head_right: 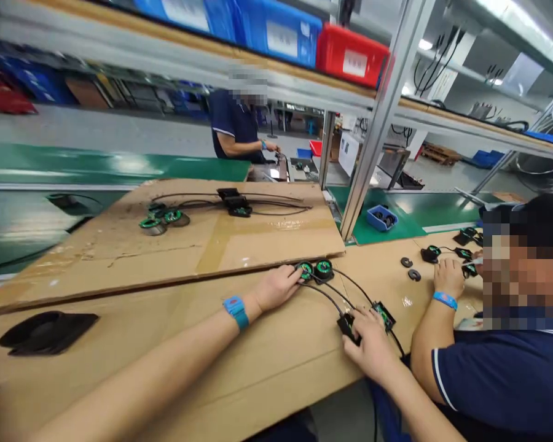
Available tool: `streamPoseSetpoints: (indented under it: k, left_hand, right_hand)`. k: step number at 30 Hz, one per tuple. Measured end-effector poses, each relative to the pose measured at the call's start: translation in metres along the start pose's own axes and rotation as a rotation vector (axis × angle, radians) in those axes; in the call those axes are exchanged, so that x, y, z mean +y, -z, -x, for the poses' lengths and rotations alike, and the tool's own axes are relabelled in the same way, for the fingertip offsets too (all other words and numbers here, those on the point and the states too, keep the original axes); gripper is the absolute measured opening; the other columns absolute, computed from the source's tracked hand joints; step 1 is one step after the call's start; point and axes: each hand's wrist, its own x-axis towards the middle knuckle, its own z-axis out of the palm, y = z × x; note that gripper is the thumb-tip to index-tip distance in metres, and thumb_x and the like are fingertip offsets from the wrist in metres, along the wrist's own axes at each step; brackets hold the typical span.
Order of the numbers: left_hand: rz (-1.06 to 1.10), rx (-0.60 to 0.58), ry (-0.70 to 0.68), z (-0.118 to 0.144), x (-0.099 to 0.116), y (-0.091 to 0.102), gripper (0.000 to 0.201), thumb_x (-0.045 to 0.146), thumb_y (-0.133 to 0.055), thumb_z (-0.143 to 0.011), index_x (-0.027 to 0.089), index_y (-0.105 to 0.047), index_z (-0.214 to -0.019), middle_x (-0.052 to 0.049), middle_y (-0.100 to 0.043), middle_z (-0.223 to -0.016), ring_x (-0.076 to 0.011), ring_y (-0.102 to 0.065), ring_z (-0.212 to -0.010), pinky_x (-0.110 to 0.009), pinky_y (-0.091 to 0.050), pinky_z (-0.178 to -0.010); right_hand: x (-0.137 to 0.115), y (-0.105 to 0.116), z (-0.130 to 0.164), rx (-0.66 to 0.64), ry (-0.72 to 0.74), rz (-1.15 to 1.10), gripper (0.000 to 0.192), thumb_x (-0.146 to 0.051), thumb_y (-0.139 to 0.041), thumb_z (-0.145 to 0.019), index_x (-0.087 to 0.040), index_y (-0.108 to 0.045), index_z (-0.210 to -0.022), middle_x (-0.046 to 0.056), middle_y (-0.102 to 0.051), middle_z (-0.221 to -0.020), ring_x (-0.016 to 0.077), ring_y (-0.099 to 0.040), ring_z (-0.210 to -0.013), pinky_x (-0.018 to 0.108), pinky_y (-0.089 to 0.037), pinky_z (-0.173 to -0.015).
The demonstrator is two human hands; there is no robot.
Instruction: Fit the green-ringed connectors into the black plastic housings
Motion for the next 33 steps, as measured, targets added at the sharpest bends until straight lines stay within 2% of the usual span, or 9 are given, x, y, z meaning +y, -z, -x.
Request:
streamPoseSetpoints:
  k: [5,11,13,17,19,22,25,29,33]
  left_hand:
    - [0.050,-0.046,0.028,-0.026,0.004,-0.013,0.033,0.033,-0.039,-0.104,0.013,-0.065,-0.111,-0.013,-0.063,-0.093,-0.0234,-0.061,-0.086,-0.034,-0.049,-0.072]
    - [0.113,-0.028,0.138,-0.031,0.024,0.000,0.036,0.028,-0.052,-0.097,0.010,-0.057,-0.129,-0.022,-0.061,-0.118,-0.0335,-0.058,-0.114,-0.048,-0.050,-0.093]
    - [0.163,0.046,0.108,-0.017,0.046,0.008,0.038,0.023,-0.049,-0.097,0.012,-0.054,-0.133,-0.024,-0.057,-0.131,-0.0361,-0.051,-0.127,-0.057,-0.045,-0.103]
    - [0.418,-0.025,-0.266,0.008,0.115,0.010,0.027,0.031,-0.047,-0.099,0.014,-0.066,-0.110,-0.018,-0.067,-0.112,-0.0301,-0.060,-0.116,-0.051,-0.048,-0.103]
    - [0.507,-0.086,-0.343,0.009,0.147,0.005,0.047,0.050,-0.056,-0.095,0.010,-0.063,-0.119,-0.021,-0.065,-0.122,-0.0329,-0.057,-0.123,-0.050,-0.044,-0.111]
    - [0.537,-0.160,-0.296,0.005,0.174,-0.003,0.081,0.069,-0.059,-0.087,0.005,-0.052,-0.137,-0.025,-0.056,-0.140,-0.0374,-0.047,-0.137,-0.051,-0.033,-0.120]
    - [0.505,-0.253,-0.280,0.008,0.176,-0.003,0.086,0.073,-0.057,-0.086,0.007,-0.050,-0.141,-0.027,-0.054,-0.143,-0.0394,-0.042,-0.142,-0.053,-0.030,-0.120]
    - [0.530,-0.340,-0.277,0.019,0.169,0.007,0.109,0.082,-0.055,-0.079,0.005,-0.033,-0.153,-0.029,-0.033,-0.159,-0.0396,-0.026,-0.152,-0.055,-0.022,-0.123]
    - [0.590,-0.467,-0.219,0.021,0.170,0.019,0.114,0.087,-0.050,-0.077,0.007,-0.031,-0.156,-0.027,-0.024,-0.163,-0.0388,-0.019,-0.154,-0.058,-0.014,-0.125]
  right_hand:
    - [0.011,0.031,-0.018,0.041,-0.071,0.030,0.022,-0.023,-0.058,-0.077,-0.022,-0.038,-0.068,0.007,-0.068,-0.088,0.0295,-0.060,-0.121,0.042,-0.043,-0.095]
    - [0.010,0.035,-0.013,0.067,-0.170,0.164,0.017,-0.024,-0.057,-0.081,-0.021,-0.045,-0.070,0.013,-0.070,-0.111,0.0320,-0.059,-0.121,0.045,-0.043,-0.096]
    - [0.005,0.030,0.000,0.140,-0.140,0.116,0.017,-0.027,-0.058,-0.084,-0.022,-0.046,-0.072,0.015,-0.068,-0.117,0.0326,-0.058,-0.122,0.046,-0.044,-0.097]
    - [-0.007,0.022,0.027,0.189,-0.173,-0.147,0.023,-0.034,-0.056,-0.089,-0.023,-0.046,-0.072,0.014,-0.071,-0.112,0.0293,-0.062,-0.119,0.042,-0.050,-0.095]
    - [-0.009,0.018,0.035,0.138,-0.233,-0.242,0.025,-0.038,-0.056,-0.091,-0.024,-0.047,-0.072,0.013,-0.071,-0.115,0.0281,-0.065,-0.114,0.040,-0.053,-0.090]
    - [-0.005,0.014,0.038,0.098,-0.269,-0.244,0.026,-0.041,-0.055,-0.092,-0.023,-0.048,-0.074,0.013,-0.068,-0.125,0.0275,-0.066,-0.112,0.039,-0.054,-0.089]
    - [0.004,0.009,0.034,0.102,-0.227,-0.171,0.024,-0.038,-0.054,-0.093,-0.022,-0.047,-0.077,0.015,-0.064,-0.132,0.0282,-0.062,-0.121,0.040,-0.053,-0.092]
    - [0.024,0.001,0.021,0.110,-0.144,0.019,0.019,-0.031,-0.053,-0.094,-0.021,-0.049,-0.078,0.019,-0.059,-0.138,0.0313,-0.055,-0.130,0.047,-0.047,-0.100]
    - [0.048,-0.006,0.003,0.175,-0.086,0.201,0.014,-0.028,-0.056,-0.094,-0.019,-0.054,-0.083,0.016,-0.056,-0.143,0.0313,-0.055,-0.126,0.052,-0.042,-0.105]
